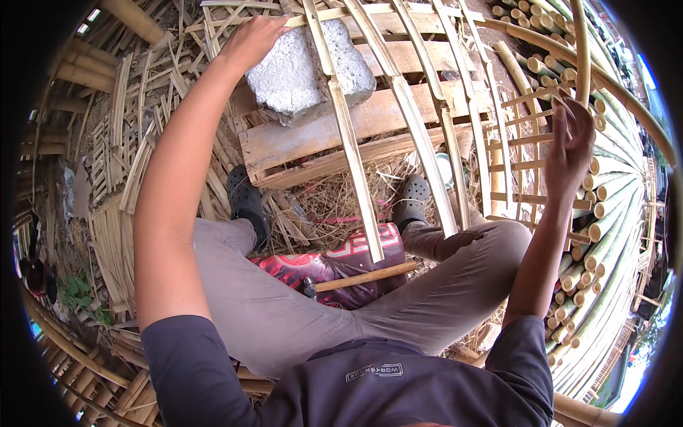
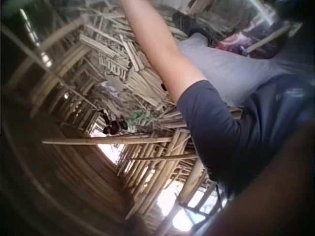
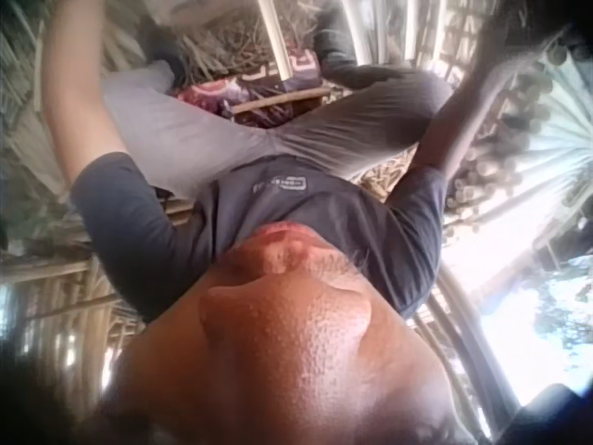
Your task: The person constructs a bamboo structure by hammering bamboo slats into a frame and then uses a machete to trim and shape a bamboo piece while sitting on the ground.
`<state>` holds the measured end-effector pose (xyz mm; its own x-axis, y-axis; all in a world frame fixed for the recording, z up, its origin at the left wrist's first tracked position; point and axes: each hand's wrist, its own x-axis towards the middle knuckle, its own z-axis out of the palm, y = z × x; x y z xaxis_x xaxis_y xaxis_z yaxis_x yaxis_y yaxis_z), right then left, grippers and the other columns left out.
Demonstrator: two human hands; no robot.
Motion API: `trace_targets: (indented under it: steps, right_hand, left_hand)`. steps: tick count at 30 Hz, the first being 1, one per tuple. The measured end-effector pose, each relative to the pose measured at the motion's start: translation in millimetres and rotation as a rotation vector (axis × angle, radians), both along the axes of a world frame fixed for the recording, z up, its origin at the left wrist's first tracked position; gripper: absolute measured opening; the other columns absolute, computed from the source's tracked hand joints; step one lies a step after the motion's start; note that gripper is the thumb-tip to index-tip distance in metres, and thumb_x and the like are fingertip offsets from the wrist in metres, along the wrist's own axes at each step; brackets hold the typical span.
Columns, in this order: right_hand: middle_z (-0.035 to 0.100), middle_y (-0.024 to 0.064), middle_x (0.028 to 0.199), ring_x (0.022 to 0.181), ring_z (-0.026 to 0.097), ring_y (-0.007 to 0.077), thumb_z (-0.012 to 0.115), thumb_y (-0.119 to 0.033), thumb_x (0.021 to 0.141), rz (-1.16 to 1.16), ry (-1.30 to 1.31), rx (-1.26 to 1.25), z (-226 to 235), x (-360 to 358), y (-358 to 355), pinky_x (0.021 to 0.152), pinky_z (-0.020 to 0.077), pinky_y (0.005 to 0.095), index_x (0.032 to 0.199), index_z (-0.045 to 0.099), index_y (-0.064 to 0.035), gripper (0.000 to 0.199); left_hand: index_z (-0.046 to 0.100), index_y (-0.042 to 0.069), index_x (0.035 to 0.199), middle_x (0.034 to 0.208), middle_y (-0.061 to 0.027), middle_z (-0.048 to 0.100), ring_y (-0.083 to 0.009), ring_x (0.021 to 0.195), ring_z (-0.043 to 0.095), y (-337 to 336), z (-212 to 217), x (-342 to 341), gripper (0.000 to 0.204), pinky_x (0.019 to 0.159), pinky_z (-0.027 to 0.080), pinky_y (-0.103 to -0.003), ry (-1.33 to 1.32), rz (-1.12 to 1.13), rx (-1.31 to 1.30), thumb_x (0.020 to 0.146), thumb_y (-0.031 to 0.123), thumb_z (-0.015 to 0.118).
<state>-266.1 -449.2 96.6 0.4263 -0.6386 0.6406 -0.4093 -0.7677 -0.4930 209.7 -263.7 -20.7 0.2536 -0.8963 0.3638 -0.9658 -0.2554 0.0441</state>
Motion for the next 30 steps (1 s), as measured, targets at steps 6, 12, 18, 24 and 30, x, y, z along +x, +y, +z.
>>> trace_targets:
  steps: [6,12,18,24,30]
  right_hand:
    - [0.065,0.0158,0.085,0.077,0.067,0.0305,0.068,-0.020,0.089,1.005,0.399,0.763,-4,-17,192,0.068,0.0537,0.0359,0.101,0.058,0.0011,0.027]
    - [0.059,0.0163,0.107,0.103,0.058,0.0325,0.065,-0.032,0.088,0.706,1.006,0.432,-145,-37,275,0.079,0.0483,0.0481,0.114,0.055,-0.0043,0.039]
    - [0.058,0.0141,0.107,0.105,0.056,0.0298,0.059,-0.030,0.089,0.659,1.258,0.198,-190,-29,291,0.078,0.0457,0.0433,0.110,0.057,-0.0073,0.031]
    - [0.061,0.0158,0.098,0.080,0.065,0.0291,0.051,-0.018,0.090,0.841,1.166,0.223,-184,-42,279,0.063,0.0525,0.0425,0.114,0.058,-0.0074,0.027]
    - [0.065,0.0117,0.077,0.059,0.066,0.0305,0.053,-0.017,0.090,0.859,1.050,0.291,-107,-52,264,0.050,0.0521,0.0413,0.118,0.057,-0.0075,0.029]
  left_hand:
    - [0.062,0.003,0.121,0.102,-0.0217,0.067,-0.0390,0.093,0.066,5,0,-1,0.034,0.082,0.055,-0.048,0.010,-0.031,-0.011,0.101,0.026,0.049]
    - [0.068,0.000,0.093,0.092,-0.0265,0.066,-0.0393,0.089,0.066,-8,9,-16,0.023,0.079,0.051,-0.046,0.252,-0.048,-0.143,0.092,0.018,0.052]
    - [0.067,0.001,0.087,0.086,-0.0234,0.066,-0.0399,0.084,0.065,-2,2,-1,0.022,0.073,0.051,-0.047,0.108,-0.059,-0.110,0.092,0.018,0.052]
    - [0.067,0.003,0.085,0.084,-0.0224,0.066,-0.0386,0.082,0.066,-13,-5,-2,0.022,0.071,0.052,-0.048,0.102,-0.035,-0.135,0.090,0.019,0.054]
    - [0.062,0.002,0.114,0.093,-0.0220,0.067,-0.0392,0.087,0.067,-4,6,-24,0.029,0.075,0.056,-0.049,-0.029,0.060,0.011,0.099,0.024,0.051]
